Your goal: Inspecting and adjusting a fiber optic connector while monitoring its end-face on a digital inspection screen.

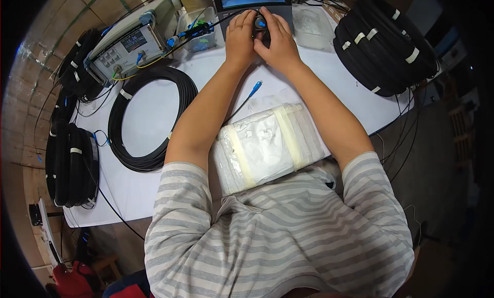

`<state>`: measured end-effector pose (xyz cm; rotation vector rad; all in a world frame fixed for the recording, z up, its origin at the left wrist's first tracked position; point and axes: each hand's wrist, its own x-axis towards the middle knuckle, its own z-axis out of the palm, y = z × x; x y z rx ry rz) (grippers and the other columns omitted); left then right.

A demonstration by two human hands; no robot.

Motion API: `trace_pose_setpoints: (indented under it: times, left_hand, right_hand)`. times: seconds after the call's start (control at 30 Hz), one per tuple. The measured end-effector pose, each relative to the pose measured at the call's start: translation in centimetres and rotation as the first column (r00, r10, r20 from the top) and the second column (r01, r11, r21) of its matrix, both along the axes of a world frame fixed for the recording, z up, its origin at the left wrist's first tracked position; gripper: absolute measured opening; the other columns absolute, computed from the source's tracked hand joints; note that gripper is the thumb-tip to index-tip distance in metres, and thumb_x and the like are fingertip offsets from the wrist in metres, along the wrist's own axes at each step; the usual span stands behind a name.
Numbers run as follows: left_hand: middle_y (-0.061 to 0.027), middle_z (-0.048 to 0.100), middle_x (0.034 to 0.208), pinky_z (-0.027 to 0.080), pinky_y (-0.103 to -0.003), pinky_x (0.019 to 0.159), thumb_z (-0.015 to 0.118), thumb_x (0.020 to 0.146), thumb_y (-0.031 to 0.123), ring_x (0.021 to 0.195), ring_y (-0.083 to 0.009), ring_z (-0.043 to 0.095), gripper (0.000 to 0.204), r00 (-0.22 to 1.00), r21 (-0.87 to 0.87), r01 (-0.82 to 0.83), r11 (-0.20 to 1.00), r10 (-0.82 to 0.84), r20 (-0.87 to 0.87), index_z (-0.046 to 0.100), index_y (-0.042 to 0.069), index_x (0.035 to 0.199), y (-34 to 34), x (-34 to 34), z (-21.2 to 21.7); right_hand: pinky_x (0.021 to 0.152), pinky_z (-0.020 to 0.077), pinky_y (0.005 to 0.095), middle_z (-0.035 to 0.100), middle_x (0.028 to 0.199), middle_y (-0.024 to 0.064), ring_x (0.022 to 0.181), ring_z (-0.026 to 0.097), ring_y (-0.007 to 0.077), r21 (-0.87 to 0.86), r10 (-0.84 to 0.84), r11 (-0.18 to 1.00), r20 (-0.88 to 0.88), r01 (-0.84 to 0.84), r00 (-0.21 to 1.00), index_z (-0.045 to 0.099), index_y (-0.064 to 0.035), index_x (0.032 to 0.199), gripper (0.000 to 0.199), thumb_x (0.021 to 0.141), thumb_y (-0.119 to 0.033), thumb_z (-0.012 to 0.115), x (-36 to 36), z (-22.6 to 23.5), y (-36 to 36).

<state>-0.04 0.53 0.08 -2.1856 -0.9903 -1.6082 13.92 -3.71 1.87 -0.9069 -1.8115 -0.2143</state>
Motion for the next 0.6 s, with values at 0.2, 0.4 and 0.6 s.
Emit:
trace_pose_setpoints:
  times: [0.2, 0.4, 0.6]
  left_hand:
    - [-0.0118, 0.058, 0.142, 0.041, -0.046, 0.106, 0.077, 0.079, 0.013, 0.130, -0.0357, 0.052, 0.065, 1.000, 0.007, 0.015, 1.000, -0.015, -0.001, 0.054, 0.006, 0.139, 0.16, -0.06, -0.01]
    - [-0.0118, 0.056, 0.143, 0.040, -0.046, 0.107, 0.076, 0.080, 0.015, 0.131, -0.0354, 0.051, 0.067, 1.000, -0.082, 0.014, 0.997, -0.012, 0.029, 0.052, 0.006, 0.141, -0.27, 0.25, 0.02]
    - [-0.0125, 0.057, 0.142, 0.041, -0.046, 0.106, 0.077, 0.080, 0.016, 0.131, -0.0354, 0.051, 0.066, 1.000, -0.043, -0.010, 0.999, 0.010, 0.004, 0.052, 0.006, 0.141, -0.10, 0.18, 0.04]
  right_hand:
    - [0.113, 0.0408, 0.0468, 0.056, 0.141, 0.0193, 0.134, 0.047, 0.0423, -0.004, 0.018, 1.000, -0.012, -0.018, 1.000, 0.039, -0.0060, 0.153, 0.081, 0.079, -0.017, 0.070, -0.05, -0.02, 0.08]
    - [0.113, 0.0404, 0.0476, 0.057, 0.140, 0.0204, 0.133, 0.048, 0.0434, 0.028, 0.012, 1.000, -0.005, -0.012, 1.000, 0.039, -0.0069, 0.153, 0.080, 0.080, -0.017, 0.069, 0.00, -0.11, -0.06]
    - [0.113, 0.0404, 0.0478, 0.057, 0.139, 0.0209, 0.132, 0.048, 0.0440, 0.035, 0.002, 0.999, 0.001, -0.002, 1.000, 0.039, -0.0071, 0.153, 0.080, 0.080, -0.017, 0.069, -0.15, -0.10, -0.09]
